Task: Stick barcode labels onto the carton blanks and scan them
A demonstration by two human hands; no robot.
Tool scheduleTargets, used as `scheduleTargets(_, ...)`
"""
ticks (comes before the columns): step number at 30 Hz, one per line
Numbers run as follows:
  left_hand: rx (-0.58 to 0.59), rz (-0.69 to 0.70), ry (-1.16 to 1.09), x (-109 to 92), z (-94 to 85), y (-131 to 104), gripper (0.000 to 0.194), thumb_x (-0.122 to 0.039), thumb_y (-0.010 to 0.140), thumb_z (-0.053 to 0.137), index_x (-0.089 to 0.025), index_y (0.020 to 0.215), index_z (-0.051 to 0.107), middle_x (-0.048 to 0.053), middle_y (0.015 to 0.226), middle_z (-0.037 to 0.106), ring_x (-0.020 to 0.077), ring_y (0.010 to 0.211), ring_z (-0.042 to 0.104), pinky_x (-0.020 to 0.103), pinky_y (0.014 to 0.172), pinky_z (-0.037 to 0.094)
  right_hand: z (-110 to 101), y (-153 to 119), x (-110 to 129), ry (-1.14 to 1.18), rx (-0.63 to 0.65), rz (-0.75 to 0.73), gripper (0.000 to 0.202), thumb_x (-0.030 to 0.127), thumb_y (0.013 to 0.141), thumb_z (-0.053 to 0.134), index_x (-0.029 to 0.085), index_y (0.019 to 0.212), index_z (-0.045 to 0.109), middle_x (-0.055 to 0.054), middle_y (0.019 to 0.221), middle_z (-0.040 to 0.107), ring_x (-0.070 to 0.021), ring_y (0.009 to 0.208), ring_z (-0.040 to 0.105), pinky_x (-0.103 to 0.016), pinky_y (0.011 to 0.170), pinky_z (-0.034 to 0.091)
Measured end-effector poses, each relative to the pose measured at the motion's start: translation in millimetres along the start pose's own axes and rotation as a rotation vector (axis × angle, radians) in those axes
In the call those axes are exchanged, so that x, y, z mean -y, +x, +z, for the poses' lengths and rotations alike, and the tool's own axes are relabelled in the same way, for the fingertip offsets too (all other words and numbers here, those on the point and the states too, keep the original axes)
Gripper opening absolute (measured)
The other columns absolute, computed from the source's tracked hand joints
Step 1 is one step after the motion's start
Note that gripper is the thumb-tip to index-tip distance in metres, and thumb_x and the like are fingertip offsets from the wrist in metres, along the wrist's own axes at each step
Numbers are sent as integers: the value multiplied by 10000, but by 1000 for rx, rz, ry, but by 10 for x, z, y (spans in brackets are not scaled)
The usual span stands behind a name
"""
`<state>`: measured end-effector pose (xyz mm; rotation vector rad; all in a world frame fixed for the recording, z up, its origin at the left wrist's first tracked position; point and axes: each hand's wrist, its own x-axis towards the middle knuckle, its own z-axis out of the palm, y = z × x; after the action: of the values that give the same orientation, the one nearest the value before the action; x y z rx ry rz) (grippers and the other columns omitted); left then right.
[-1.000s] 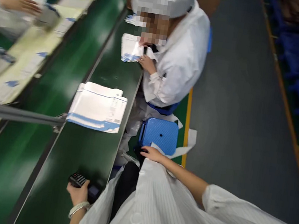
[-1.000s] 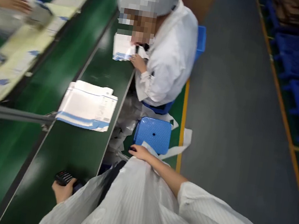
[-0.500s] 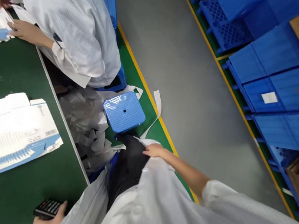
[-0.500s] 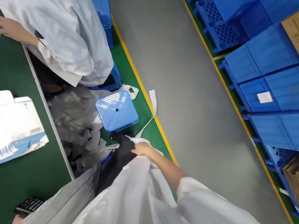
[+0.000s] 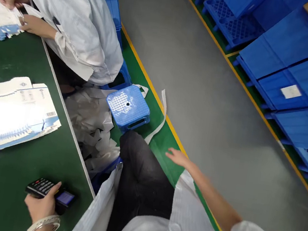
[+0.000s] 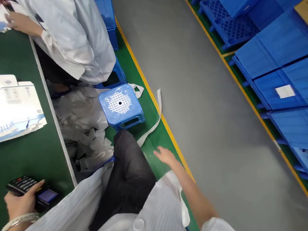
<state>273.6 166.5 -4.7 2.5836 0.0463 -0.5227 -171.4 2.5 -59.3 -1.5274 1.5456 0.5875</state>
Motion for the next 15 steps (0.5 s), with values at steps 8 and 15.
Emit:
scheduleTargets(8,74,108,-122,147,118,116,721,-320,444,798,-189,1057,440,32,952,544,219,887,576,457,833,480,-812,502,876,56,-353,-311,474,512,900,302,237,1273,404,-29,1077,631,-148,986,577,-251,822,418)
scheduleTargets(15,51,100,-311,201,207,150,439,-274,743,634,-155,1132,468,61,1022,564,161,849,577,359,737,516,-1421,715,648,-120,-434,-247,500,467,873,372,115,1193,524,-169,1034,639,-221,961,601,-289,748,431)
